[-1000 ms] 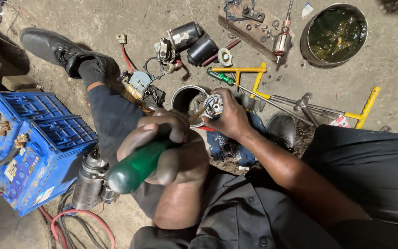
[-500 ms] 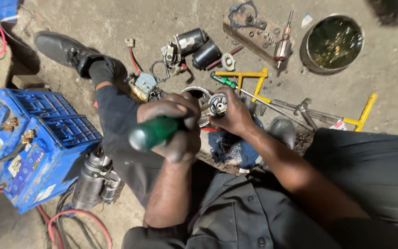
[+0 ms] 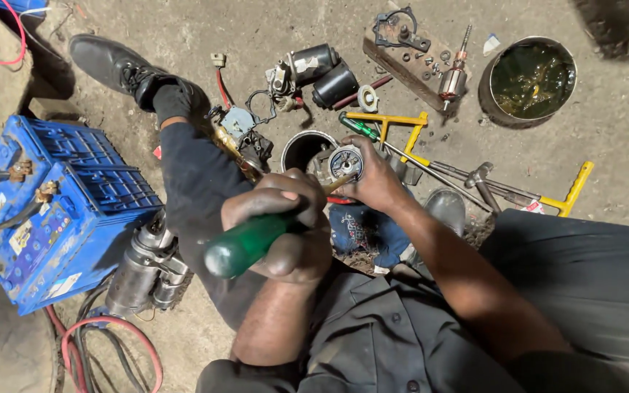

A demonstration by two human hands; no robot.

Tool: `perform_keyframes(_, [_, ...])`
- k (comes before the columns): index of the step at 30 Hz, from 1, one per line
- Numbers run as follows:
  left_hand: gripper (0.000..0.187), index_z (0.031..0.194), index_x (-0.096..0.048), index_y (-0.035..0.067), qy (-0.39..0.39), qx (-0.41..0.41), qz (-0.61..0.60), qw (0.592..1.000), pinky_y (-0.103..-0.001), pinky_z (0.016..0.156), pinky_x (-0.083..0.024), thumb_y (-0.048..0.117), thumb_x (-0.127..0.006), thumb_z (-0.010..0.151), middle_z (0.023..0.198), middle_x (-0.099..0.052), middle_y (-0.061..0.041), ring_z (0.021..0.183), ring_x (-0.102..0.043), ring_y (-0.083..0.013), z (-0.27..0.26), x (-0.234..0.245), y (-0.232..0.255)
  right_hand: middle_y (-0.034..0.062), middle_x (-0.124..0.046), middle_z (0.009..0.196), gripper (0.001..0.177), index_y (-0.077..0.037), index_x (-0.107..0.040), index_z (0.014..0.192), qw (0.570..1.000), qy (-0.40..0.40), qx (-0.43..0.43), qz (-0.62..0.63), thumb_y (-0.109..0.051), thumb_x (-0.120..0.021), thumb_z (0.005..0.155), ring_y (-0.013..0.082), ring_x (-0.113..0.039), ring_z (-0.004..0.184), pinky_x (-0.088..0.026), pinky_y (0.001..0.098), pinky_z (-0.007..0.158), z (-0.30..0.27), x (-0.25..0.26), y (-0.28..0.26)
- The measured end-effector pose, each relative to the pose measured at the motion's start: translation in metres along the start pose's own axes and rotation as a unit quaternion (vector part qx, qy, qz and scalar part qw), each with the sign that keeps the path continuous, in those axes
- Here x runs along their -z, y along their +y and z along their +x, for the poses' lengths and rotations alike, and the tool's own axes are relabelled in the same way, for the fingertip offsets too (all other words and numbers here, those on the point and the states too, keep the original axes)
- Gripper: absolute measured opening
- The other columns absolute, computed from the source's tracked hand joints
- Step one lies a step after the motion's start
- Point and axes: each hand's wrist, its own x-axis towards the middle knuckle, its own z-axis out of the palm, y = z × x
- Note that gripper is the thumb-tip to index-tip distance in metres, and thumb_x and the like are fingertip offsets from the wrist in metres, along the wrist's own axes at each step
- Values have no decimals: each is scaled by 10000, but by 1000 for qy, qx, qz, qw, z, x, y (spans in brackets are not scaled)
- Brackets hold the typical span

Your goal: The person works on a starter motor by hand and with a screwdriver, handling the internal components and the housing. They disassemble the motor, removing and repositioning small metal pieces and wires before reassembling the unit.

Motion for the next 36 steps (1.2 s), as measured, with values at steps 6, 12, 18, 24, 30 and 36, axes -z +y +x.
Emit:
perform_keyframes(6, [614,1099,-481,21,-1,-11,35,999,-267,439,-384,597,-643,959,697,-498,-48,505,-452,-113,-2,2,-12,143,-646,1292,904,-111,-409,1387,1000,-20,-22,4,-179,-963,676,302,-648,1245,-520,413,1026,0,0,0])
perform_keyframes(12, [583,1102,-492,24,12,2,27,1000,-275,484,-412,570,-656,980,728,-509,-53,512,-472,-114,-6,4,-18,158,-626,1321,906,-112,-401,1372,1000,-8,10,2,-174,-969,669,331,-622,1277,-509,431,1041,0,-2,2])
perform_keyframes(18, [599,1167,-512,23,38,-21,30,999,-250,509,-443,580,-637,985,808,-543,-69,574,-523,-121,-7,-4,-18,162,-616,1347,901,-108,-403,1388,1000,-17,-21,-3,-215,-959,687,339,-617,1284,-504,432,1044,0,-4,0])
perform_keyframes(24, [494,1266,-495,51,68,7,55,996,-328,686,-587,428,-702,1024,893,-620,-142,775,-655,-215,-7,-21,3,181,-595,1381,914,-62,-408,1407,997,32,69,-19,-189,-924,663,348,-603,1328,-509,433,1086,-1,-12,9])
perform_keyframes(30, [478,1257,-503,57,72,28,71,994,-311,678,-559,403,-735,1023,886,-615,-135,758,-625,-200,-15,-16,-6,191,-595,1386,911,-59,-406,1400,998,26,52,-36,-262,-961,707,347,-598,1309,-506,441,1058,-1,-11,7])
perform_keyframes(36, [532,1184,-550,35,56,-67,22,996,-216,451,-451,527,-643,1007,729,-570,-48,546,-512,-102,-31,0,-36,225,-610,1314,927,-42,-378,1377,997,41,59,-41,-227,-933,657,379,-624,1231,-525,456,1009,-1,-10,7])
